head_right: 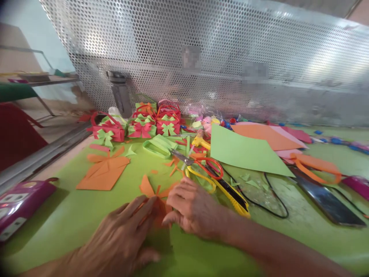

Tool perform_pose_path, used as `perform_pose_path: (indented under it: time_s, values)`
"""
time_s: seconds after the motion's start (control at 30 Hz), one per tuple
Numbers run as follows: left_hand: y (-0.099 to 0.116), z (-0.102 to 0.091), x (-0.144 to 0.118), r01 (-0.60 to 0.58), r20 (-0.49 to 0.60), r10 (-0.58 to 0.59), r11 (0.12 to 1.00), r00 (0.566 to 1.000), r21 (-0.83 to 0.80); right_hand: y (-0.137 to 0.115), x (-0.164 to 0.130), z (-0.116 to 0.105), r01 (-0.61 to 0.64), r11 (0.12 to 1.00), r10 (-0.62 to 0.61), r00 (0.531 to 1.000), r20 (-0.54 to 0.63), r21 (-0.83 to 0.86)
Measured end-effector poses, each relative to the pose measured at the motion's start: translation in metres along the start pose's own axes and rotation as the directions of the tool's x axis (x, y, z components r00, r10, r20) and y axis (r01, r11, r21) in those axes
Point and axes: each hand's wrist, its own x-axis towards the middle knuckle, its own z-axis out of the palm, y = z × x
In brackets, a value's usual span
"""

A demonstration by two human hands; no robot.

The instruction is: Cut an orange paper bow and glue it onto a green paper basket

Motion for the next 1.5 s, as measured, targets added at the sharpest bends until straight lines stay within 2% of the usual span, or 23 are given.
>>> perform_pose_path:
  time_s: [0.2,0.33,0.47,0.6,0.73,0.83,1.0,1.13,1.3,1.4,1.5]
  values:
    - [-0.002,0.003,-0.004,0.031,-0.110,-0.035,0.999,0.993,-0.033,0.009,0.003,0.001,-0.071,0.996,0.065,0.994,-0.091,-0.063]
    - [0.001,-0.001,-0.005,0.047,-0.049,-0.053,0.993,0.997,-0.106,0.011,0.008,-0.002,-0.083,0.996,0.080,0.989,-0.123,-0.021]
    - [0.002,-0.003,-0.007,0.062,-0.001,-0.063,0.983,0.998,-0.173,0.006,0.026,-0.008,-0.142,0.990,0.142,0.990,0.009,-0.002]
    - [0.001,0.000,-0.006,0.041,0.024,-0.037,0.972,0.999,-0.232,0.001,0.061,-0.009,-0.139,0.986,0.151,0.980,0.131,-0.097]
    - [0.002,0.005,-0.008,0.021,0.024,-0.017,0.978,1.000,-0.206,0.007,0.095,0.001,-0.151,0.970,0.194,0.952,0.235,-0.189]
    - [0.003,0.004,-0.009,0.009,0.022,-0.005,0.982,1.000,-0.188,0.012,0.112,0.011,-0.095,0.962,0.176,0.933,0.315,-0.255]
    - [0.003,0.002,-0.009,0.001,0.087,0.015,0.983,0.996,-0.186,0.012,0.135,0.016,-0.083,0.935,0.229,0.883,0.409,-0.344]
    - [0.004,0.005,-0.009,0.000,0.061,0.009,0.988,0.998,-0.151,0.025,0.145,0.015,-0.098,0.921,0.245,0.899,0.364,-0.378]
    - [0.007,0.009,-0.012,-0.006,-0.007,0.006,0.997,1.000,-0.079,0.052,0.138,0.017,-0.177,0.889,0.290,0.931,0.221,-0.422]
    - [0.007,0.011,-0.014,-0.015,-0.020,0.014,0.998,1.000,-0.059,0.056,0.132,0.018,-0.241,0.883,0.330,0.929,0.167,-0.403]
    - [0.006,0.012,-0.014,-0.037,-0.048,0.034,0.997,0.998,-0.074,0.053,0.127,0.020,-0.271,0.902,0.344,0.922,0.179,-0.337]
